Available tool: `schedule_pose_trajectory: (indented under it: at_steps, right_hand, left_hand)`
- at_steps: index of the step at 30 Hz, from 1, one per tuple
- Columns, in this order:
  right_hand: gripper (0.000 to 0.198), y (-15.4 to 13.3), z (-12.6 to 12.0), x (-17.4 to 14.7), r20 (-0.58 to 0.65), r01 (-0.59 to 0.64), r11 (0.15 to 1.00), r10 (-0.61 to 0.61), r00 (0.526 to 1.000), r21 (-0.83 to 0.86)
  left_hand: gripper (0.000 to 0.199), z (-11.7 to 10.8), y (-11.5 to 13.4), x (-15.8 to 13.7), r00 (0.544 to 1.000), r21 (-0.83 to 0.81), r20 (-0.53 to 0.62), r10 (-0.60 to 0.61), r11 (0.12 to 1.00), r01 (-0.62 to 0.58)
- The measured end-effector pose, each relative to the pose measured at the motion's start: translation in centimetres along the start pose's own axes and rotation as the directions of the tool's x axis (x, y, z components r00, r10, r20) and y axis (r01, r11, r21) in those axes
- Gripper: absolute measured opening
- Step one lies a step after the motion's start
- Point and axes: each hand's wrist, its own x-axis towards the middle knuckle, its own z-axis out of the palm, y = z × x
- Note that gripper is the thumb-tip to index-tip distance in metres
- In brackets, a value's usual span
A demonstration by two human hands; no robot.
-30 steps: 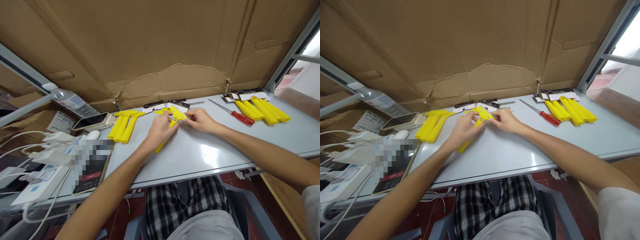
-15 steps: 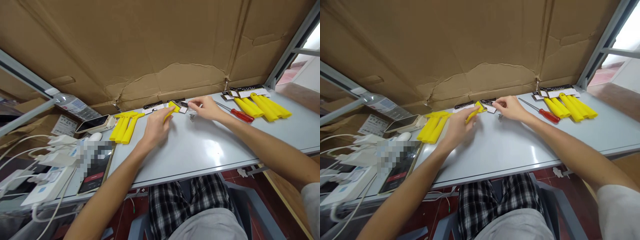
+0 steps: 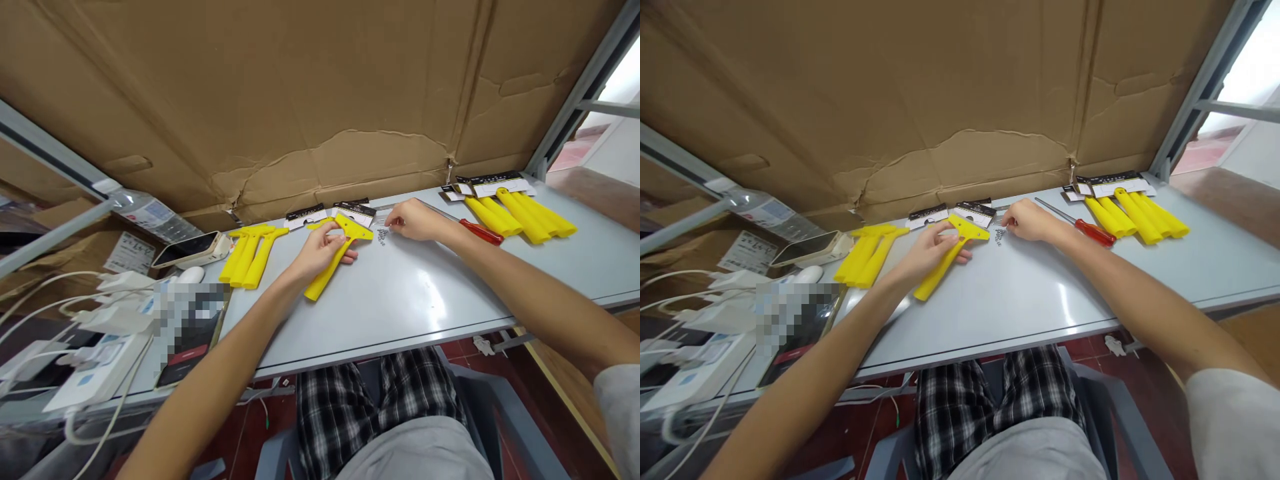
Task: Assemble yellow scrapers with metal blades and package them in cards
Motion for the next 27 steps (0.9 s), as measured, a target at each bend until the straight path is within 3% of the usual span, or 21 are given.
schedule_pose_trajectory:
  at_steps: [5, 10, 13, 16, 19, 23, 27]
  right_hand:
    - [0.023, 0.0, 1.1, 0.0, 0.048, 0.037, 0.998, -0.035, 0.998, -0.043]
    - [0.016, -0.5, 0.7, -0.2, 0.041, -0.046, 0.991, 0.052, 0.998, -0.126]
    - [0.015, -1.1, -0.4, -0.4, -0.023, -0.081, 0.991, 0.079, 0.997, -0.104]
    - [0.019, -2.5, -1.2, -0.8, -0.127, 0.010, 0.999, -0.003, 0.992, 0.053]
    - [0.027, -4.4, -1.1, -1.2, -0.125, 0.133, 0.974, -0.110, 0.986, 0.184]
    - [0.026, -5.9, -0.1, -1.7, -0.079, 0.217, 0.955, -0.205, 0.976, 0.202]
    - [0.026, -6.2, 0.5, -2.0, -0.072, 0.232, 0.959, -0.223, 0.972, 0.164]
  left_hand:
    - [0.030, 0.4, -0.3, 0.2, 1.000, 0.053, 0.012, -0.008, 0.999, 0.007]
    - [0.024, 1.7, -0.4, -0.1, 0.998, 0.014, -0.039, -0.043, 0.999, 0.043]
    - [0.021, 2.9, -0.5, -0.6, 0.998, -0.012, -0.028, -0.054, 0.998, 0.053]
    - [0.020, 3.8, -0.5, -1.2, 0.999, 0.006, 0.018, -0.039, 0.999, 0.039]
    - [0.024, 4.1, -0.4, -1.7, 1.000, 0.043, 0.030, 0.008, 0.999, -0.009]
    - [0.023, 4.2, -0.3, -2.1, 0.996, 0.142, 0.034, 0.080, 0.986, -0.084]
    - [0.020, 4.1, -0.3, -2.3, 0.992, 0.289, 0.039, 0.124, 0.949, -0.130]
